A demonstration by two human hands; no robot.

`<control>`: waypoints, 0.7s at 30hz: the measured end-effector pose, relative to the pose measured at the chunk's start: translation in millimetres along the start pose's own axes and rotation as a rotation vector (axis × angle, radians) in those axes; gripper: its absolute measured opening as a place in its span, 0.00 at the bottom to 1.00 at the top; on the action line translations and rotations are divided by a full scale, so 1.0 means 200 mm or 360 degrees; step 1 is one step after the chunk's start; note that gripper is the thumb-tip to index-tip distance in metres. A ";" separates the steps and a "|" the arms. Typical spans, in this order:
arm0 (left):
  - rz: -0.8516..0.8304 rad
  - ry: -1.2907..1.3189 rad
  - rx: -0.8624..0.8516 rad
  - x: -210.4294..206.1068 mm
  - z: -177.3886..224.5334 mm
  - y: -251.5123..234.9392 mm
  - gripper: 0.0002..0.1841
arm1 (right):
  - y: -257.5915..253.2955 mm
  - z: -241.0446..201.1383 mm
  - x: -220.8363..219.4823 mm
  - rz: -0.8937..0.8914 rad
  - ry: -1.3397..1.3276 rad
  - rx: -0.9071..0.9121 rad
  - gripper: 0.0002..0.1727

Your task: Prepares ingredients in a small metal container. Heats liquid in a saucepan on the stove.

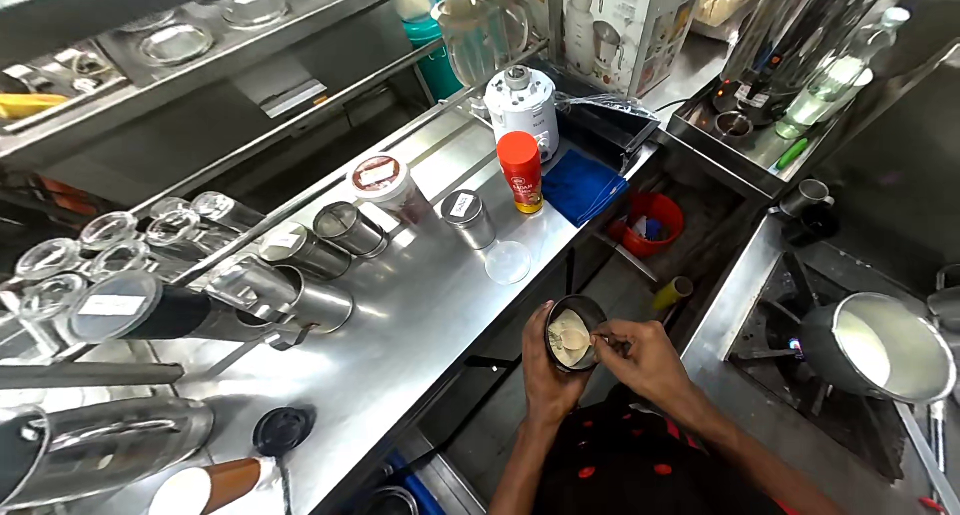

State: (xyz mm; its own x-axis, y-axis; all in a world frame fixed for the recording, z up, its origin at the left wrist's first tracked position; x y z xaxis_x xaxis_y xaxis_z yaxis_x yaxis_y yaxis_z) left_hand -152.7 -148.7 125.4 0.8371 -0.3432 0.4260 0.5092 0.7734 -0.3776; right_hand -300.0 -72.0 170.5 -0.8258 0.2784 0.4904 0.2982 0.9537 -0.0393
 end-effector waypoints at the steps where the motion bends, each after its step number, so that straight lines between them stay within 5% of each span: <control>1: 0.0002 0.0017 0.0009 0.00 0.00 0.00 0.62 | 0.00 0.00 0.01 0.0003 -0.0022 -0.0011 0.08; 8: 0.0041 0.0079 0.0070 0.02 -0.04 0.02 0.64 | 0.04 0.00 0.03 0.0029 -0.0107 -0.0039 0.06; 13: 0.0041 0.0131 0.0109 0.02 -0.05 0.01 0.66 | 0.09 0.04 0.06 0.0049 -0.0292 -0.0149 0.14; 18: 0.0011 0.0142 0.0113 0.00 -0.04 0.00 0.65 | 0.13 0.04 0.10 0.0148 -0.0322 -0.0165 0.05; 21: -0.0006 0.0175 0.0096 -0.01 -0.03 -0.01 0.65 | 0.15 0.06 0.11 0.0190 -0.0362 -0.0197 0.12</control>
State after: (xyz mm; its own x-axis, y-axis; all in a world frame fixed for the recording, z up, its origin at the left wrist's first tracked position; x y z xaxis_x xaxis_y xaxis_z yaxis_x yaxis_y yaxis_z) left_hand -153.5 -152.8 119.4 0.8537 -0.4002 0.3333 0.5024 0.8015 -0.3243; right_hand -315.4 -35.7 170.5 -0.8633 0.4197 0.2803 0.4446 0.8953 0.0285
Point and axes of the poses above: each hand's wrist, its own y-axis away from the middle knuckle, its own x-axis out of the back of the hand, z = x × y, the point moved 10 cm from there along -y, towards the middle knuckle, and after that the axes turned 6 degrees about -z, right-handed, at the moved point
